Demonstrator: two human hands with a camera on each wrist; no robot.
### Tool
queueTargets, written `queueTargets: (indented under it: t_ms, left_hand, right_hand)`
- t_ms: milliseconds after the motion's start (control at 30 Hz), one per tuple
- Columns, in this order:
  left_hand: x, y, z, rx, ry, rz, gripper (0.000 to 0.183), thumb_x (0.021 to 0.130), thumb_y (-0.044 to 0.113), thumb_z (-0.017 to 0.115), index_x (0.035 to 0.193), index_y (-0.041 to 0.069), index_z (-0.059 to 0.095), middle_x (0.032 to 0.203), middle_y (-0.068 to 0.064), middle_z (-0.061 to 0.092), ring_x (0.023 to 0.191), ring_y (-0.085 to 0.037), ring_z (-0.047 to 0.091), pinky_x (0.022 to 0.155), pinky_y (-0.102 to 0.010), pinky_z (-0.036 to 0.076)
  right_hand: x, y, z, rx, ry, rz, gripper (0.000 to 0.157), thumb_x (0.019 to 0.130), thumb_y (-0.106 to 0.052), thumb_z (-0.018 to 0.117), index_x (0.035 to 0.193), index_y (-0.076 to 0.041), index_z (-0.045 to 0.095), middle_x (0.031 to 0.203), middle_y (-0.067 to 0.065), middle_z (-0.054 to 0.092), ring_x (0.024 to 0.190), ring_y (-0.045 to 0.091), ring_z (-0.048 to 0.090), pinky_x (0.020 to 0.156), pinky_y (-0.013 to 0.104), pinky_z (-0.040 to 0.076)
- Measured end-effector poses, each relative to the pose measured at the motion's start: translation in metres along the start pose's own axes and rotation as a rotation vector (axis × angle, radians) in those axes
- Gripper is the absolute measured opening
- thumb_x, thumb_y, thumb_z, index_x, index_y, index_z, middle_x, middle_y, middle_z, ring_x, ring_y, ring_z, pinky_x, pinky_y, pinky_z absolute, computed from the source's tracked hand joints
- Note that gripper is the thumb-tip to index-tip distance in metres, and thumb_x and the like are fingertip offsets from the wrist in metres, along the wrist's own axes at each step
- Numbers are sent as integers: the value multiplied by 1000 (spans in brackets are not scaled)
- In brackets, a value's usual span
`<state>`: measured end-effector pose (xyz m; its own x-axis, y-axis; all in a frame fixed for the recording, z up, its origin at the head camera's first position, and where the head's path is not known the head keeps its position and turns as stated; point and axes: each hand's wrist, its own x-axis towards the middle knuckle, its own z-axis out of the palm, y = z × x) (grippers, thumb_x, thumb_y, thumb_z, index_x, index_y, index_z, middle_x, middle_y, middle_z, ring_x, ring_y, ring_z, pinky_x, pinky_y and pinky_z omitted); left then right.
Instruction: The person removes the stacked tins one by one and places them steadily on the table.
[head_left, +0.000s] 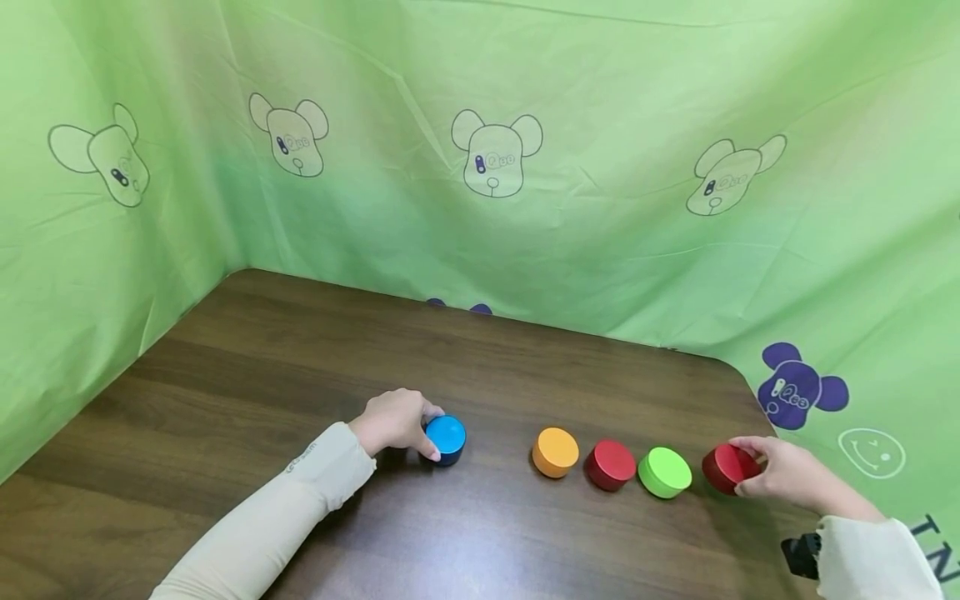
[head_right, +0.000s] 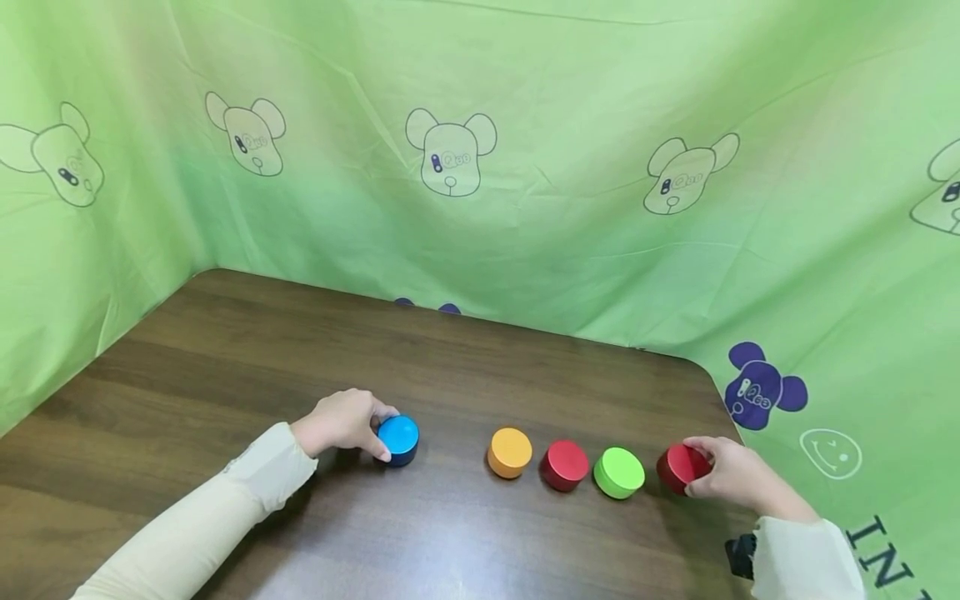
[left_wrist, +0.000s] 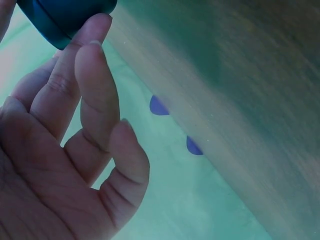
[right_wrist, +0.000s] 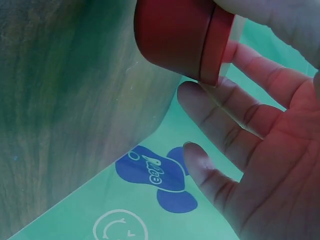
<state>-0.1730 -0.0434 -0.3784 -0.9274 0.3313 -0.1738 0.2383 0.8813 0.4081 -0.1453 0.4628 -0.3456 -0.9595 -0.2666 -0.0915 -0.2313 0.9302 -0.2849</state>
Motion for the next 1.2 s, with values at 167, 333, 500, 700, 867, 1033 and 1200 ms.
queueTargets:
  t_ms: [167, 333, 500, 700, 867, 1033, 1200]
  left_hand:
    - [0, 0, 0, -2, -1, 0, 59, 64, 37, 88, 119, 25, 70, 116, -1, 67, 101, -24, 61, 63, -36, 46]
    - [1, -1, -1, 4, 5, 4, 58, 63, 37, 88, 118, 25, 70, 115, 0, 68, 99, -23, 62, 63, -36, 46]
    - [0, -1, -2, 1, 9, 4, 58, 64, 36, 88, 118, 25, 70, 114, 0, 68, 99, -23, 62, 63, -36, 46]
    - [0, -1, -2, 4, 7, 4, 59, 64, 37, 88, 118, 25, 70, 114, -1, 68, 98, -23, 62, 62, -36, 46]
    - [1, 0, -2, 4, 3, 3, 59, 63, 37, 89, 118, 26, 70, 113, -1, 68, 98, -23, 62, 62, -36, 46]
    - [0, -1, -2, 1, 3, 7, 58, 63, 36, 89, 117, 25, 71, 113, -1, 69, 98, -23, 62, 62, -36, 46]
    - [0, -1, -2, -3, 2, 8, 57, 63, 36, 89, 117, 25, 71, 112, 0, 69, 98, -22, 62, 62, -36, 46]
  right_hand:
    - [-1, 3, 5, 32, -23, -4, 61, 64, -8, 79, 113, 18, 54, 83, 4, 62, 71, 5, 53, 62, 28, 44]
    - [-2, 6, 11, 66, -43, 6, 60, 65, -7, 78, 113, 18, 54, 85, 4, 62, 72, 5, 53, 62, 27, 45]
    - [0, 7, 14, 92, -71, 10, 59, 65, -5, 77, 113, 19, 53, 85, 5, 61, 72, 6, 53, 61, 26, 44]
    - [1, 6, 16, 97, -93, 12, 60, 63, -5, 77, 112, 20, 53, 86, 5, 61, 73, 6, 52, 62, 25, 44]
    - [1, 7, 18, 113, -108, 29, 61, 65, -6, 77, 114, 20, 52, 87, 6, 62, 75, 9, 53, 63, 25, 44]
    - [1, 8, 21, 114, -95, 17, 59, 64, -6, 77, 113, 19, 54, 85, 5, 61, 73, 6, 52, 62, 25, 43]
    - [0, 7, 22, 109, -77, -4, 58, 63, -5, 78, 110, 19, 55, 84, 5, 60, 71, 3, 50, 62, 25, 43]
